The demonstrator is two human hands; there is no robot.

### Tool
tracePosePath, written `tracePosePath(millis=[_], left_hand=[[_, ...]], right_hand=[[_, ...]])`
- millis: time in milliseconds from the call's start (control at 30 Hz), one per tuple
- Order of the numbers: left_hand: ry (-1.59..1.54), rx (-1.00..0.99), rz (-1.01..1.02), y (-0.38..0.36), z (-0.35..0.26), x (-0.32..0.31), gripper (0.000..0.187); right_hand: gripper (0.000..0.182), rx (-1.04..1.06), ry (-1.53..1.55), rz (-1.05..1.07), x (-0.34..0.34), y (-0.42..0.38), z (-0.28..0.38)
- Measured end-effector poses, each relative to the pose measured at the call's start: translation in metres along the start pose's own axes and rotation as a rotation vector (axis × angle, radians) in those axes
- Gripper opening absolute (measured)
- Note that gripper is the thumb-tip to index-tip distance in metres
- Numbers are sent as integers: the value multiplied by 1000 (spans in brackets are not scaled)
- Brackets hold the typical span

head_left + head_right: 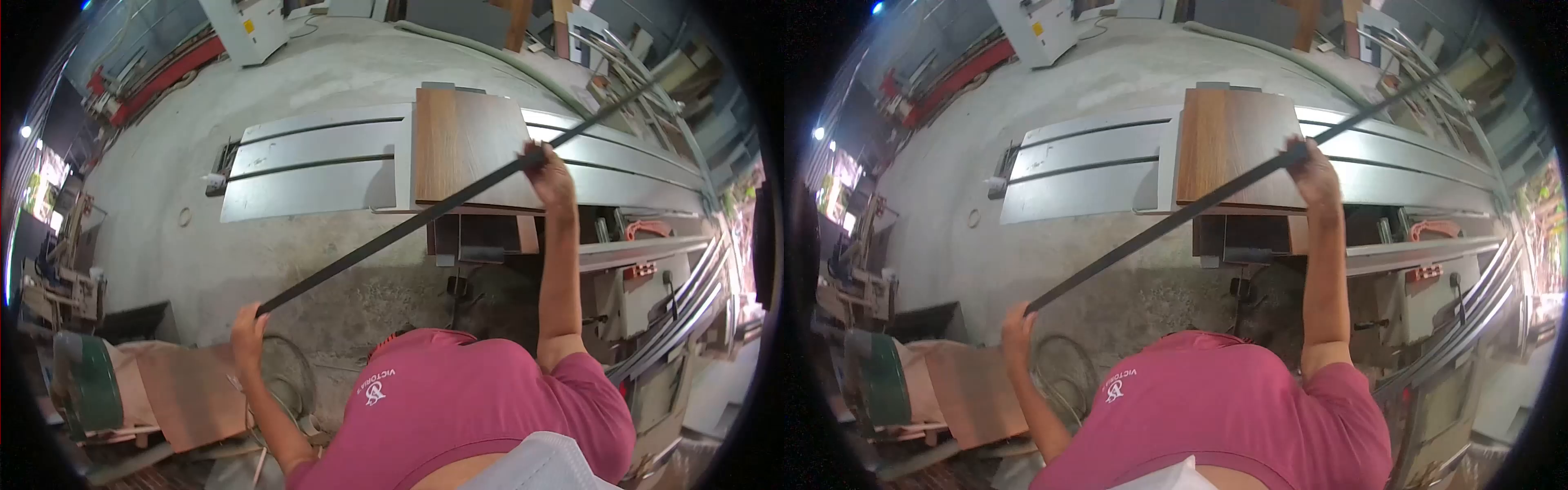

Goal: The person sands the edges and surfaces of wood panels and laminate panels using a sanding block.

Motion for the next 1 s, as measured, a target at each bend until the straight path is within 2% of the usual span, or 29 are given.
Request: tracePosePath(millis=[100, 200, 267, 300, 367, 467, 567, 633, 700, 767, 800, 833, 900, 933, 1000], left_hand=[[89, 48, -69, -29, 45, 15, 26], [-18, 47, -71, -31, 36, 29, 26], [-56, 166, -141, -23, 37, 36, 26], [-58, 140, -136, -14, 37, 36, 26], [71, -96, -221, 12, 22, 39, 26], [-14, -119, -200, 57, -19, 38, 24], [58, -215, -157, 107, -65, 33, 23], [87, -292, -172, 136, -97, 29, 23], [228, -457, -160, 167, -120, 17, 23], [204, -497, -162, 193, -132, 4, 23], [213, -511, -119, 205, -141, -2, 23], [224, -522, -76, 216, -144, -10, 24], [244, -548, -97, 249, -131, -28, 27], [226, -554, -95, 264, -130, -34, 28], [204, -552, -97, 283, -130, -40, 30]], right_hand=[[15, -10, -97, -47, -34, -7, -38], [13, 0, -122, -116, -42, -16, -49], [14, 12, -128, -173, -41, -23, -45], [14, 36, -120, -184, -36, -24, -39], [17, 19, -140, -224, -17, -23, -28], [22, 0, -124, -294, 17, -13, 1], [26, -19, -111, -329, 51, -2, 37], [24, -72, -28, -375, 91, 17, 54], [25, -92, -4, -389, 126, 32, 67], [29, -98, -323, -459, 173, 53, 83], [41, -121, -279, -337, 199, 67, 83], [41, -110, -272, -343, 186, 53, 89], [53, -158, -281, -454, 137, 17, 94], [60, -139, -284, -414, 142, 18, 98], [59, -115, -347, -304, 130, 0, 103]])
Point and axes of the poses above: each hand's wrist, its own y-axis towards the middle knuckle, its own x-axis out of the back of the hand, z = x × y, the point moved 6 cm from there along y, towards the middle knuckle, and after that the axes turned 2 degrees about -x, right-handed, at the moved point
